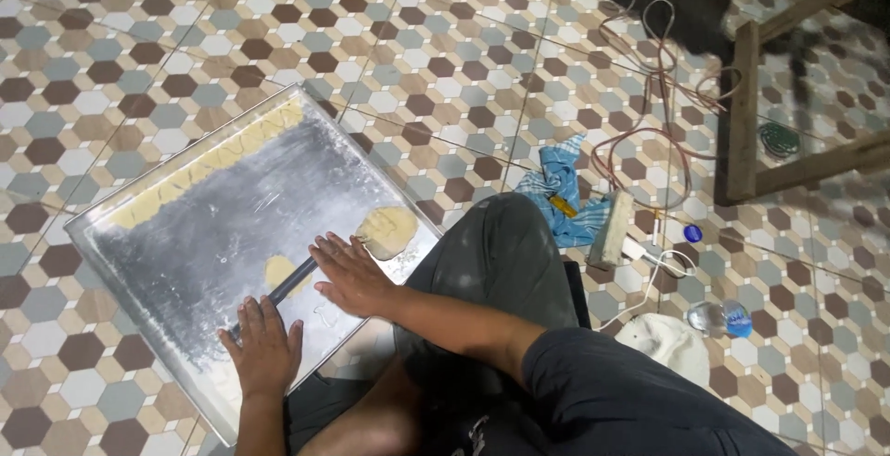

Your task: Rolling out small pieces of dough with a metal rod and folding them into shapes on a metal tray.

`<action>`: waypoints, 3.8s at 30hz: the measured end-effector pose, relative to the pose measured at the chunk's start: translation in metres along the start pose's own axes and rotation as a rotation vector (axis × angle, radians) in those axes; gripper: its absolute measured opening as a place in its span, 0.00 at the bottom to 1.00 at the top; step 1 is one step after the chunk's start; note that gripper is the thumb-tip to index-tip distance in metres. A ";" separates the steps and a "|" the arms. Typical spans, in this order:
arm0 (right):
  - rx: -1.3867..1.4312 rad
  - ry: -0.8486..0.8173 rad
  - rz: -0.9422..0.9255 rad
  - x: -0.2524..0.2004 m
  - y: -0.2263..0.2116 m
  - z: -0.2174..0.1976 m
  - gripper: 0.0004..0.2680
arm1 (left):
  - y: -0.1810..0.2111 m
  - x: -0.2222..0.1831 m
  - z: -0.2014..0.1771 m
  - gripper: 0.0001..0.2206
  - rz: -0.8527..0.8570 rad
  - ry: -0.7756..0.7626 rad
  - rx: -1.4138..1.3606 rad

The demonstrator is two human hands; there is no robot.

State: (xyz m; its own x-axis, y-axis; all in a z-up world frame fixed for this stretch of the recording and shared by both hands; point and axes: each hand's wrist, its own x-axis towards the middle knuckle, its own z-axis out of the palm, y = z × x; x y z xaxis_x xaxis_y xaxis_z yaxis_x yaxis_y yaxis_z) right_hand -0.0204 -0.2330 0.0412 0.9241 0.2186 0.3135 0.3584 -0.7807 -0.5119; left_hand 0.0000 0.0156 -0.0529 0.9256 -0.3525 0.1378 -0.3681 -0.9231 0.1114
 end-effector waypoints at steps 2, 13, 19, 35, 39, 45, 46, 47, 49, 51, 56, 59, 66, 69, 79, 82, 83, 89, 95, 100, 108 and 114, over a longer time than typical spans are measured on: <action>-0.043 -0.034 -0.039 0.012 0.009 0.010 0.24 | 0.008 0.003 -0.014 0.36 0.023 0.067 0.020; -0.403 -0.274 -0.085 0.104 0.034 0.069 0.25 | 0.021 0.039 -0.063 0.31 -0.215 -0.161 -0.004; -0.416 -0.501 0.101 0.138 0.017 0.052 0.26 | 0.006 0.070 -0.076 0.27 -0.180 -0.127 -0.003; -0.420 -0.544 0.183 0.146 0.012 0.048 0.25 | -0.011 0.079 -0.040 0.25 -0.161 0.006 0.005; -0.423 -0.548 0.198 0.145 0.012 0.050 0.25 | -0.011 0.079 -0.035 0.26 -0.169 -0.018 -0.001; -0.432 -0.534 0.191 0.139 0.011 0.049 0.25 | -0.009 0.075 -0.038 0.26 -0.189 -0.076 -0.001; -0.432 -0.534 0.189 0.138 0.012 0.049 0.25 | -0.007 0.075 -0.041 0.26 -0.190 -0.075 -0.001; -0.433 -0.532 0.184 0.138 0.012 0.049 0.25 | -0.005 0.074 -0.044 0.27 -0.200 -0.095 -0.005; -0.431 -0.531 0.180 0.136 0.011 0.049 0.25 | -0.002 0.073 -0.049 0.27 -0.211 -0.117 -0.006; -0.439 -0.541 0.185 0.135 0.010 0.047 0.26 | -0.001 0.071 -0.050 0.30 -0.208 -0.127 -0.006; -0.432 -0.543 0.187 0.128 0.005 0.042 0.26 | 0.007 0.060 -0.061 0.33 -0.200 -0.140 -0.010; -0.452 -0.556 0.181 0.122 0.004 0.041 0.26 | 0.012 0.051 -0.059 0.35 -0.194 -0.142 -0.004; -0.490 -0.566 0.158 0.108 -0.001 0.038 0.28 | 0.017 0.031 -0.042 0.39 -0.169 -0.098 0.020; -0.474 -0.575 0.163 0.101 -0.013 0.026 0.28 | 0.017 0.028 -0.032 0.41 -0.192 -0.204 0.028; -0.467 -0.599 0.128 0.078 -0.015 0.023 0.28 | 0.028 0.019 -0.046 0.42 -0.250 -0.556 0.047; -0.477 -0.610 0.128 0.075 -0.015 0.023 0.28 | 0.028 0.017 -0.046 0.42 -0.244 -0.580 0.038; -0.479 -0.613 0.120 0.074 -0.014 0.022 0.28 | 0.029 0.017 -0.047 0.42 -0.246 -0.588 0.035; -0.478 -0.648 0.121 0.074 -0.010 0.024 0.28 | 0.034 0.018 -0.060 0.41 -0.271 -0.558 -0.034; -0.492 -0.639 0.131 0.089 -0.004 0.033 0.27 | 0.019 0.031 -0.048 0.34 -0.270 -0.337 -0.107; -0.474 -0.607 0.147 0.108 0.005 0.042 0.25 | -0.007 0.063 -0.035 0.26 -0.257 -0.225 -0.189; -0.456 -0.555 0.189 0.149 0.014 0.050 0.25 | -0.024 0.104 -0.021 0.25 -0.250 0.042 -0.064; -0.387 -0.515 0.227 0.176 0.017 0.049 0.25 | -0.029 0.128 -0.034 0.25 -0.306 0.016 -0.079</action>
State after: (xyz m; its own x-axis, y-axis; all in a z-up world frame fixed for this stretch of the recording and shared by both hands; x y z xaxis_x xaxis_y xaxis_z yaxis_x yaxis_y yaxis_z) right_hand 0.1545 -0.1788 0.0482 0.9503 0.2010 -0.2377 0.1637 -0.9722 -0.1673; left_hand 0.1267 0.0026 -0.0055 0.9932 -0.0572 0.1017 -0.0791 -0.9708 0.2264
